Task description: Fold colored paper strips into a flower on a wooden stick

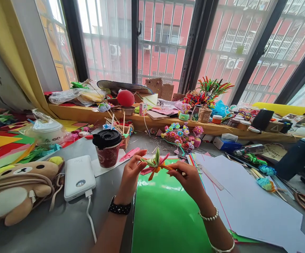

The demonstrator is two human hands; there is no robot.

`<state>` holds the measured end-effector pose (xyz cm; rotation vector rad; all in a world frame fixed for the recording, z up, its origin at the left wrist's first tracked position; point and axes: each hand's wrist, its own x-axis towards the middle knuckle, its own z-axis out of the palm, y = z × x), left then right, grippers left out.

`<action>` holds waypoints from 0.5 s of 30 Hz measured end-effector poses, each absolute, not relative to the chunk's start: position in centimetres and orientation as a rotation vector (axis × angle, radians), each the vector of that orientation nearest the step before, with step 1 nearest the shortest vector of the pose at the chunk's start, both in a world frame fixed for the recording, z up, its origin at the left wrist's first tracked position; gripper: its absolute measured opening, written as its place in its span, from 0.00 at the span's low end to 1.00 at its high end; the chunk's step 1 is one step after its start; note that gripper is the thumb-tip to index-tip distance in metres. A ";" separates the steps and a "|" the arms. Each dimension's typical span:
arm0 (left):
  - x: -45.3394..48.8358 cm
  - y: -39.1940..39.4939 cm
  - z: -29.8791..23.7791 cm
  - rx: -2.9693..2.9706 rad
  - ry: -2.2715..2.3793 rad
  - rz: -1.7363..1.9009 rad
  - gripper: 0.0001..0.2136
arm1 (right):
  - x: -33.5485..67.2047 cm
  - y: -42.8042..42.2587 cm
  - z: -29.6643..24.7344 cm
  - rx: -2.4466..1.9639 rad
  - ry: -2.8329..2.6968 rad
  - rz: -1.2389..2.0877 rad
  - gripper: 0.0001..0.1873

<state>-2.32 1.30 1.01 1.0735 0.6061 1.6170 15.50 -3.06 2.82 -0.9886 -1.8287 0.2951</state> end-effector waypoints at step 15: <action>-2.5 1.2 1.0 1.050 0.569 1.594 0.10 | 15.5 -3.1 2.7 -0.990 -1.785 0.164 0.08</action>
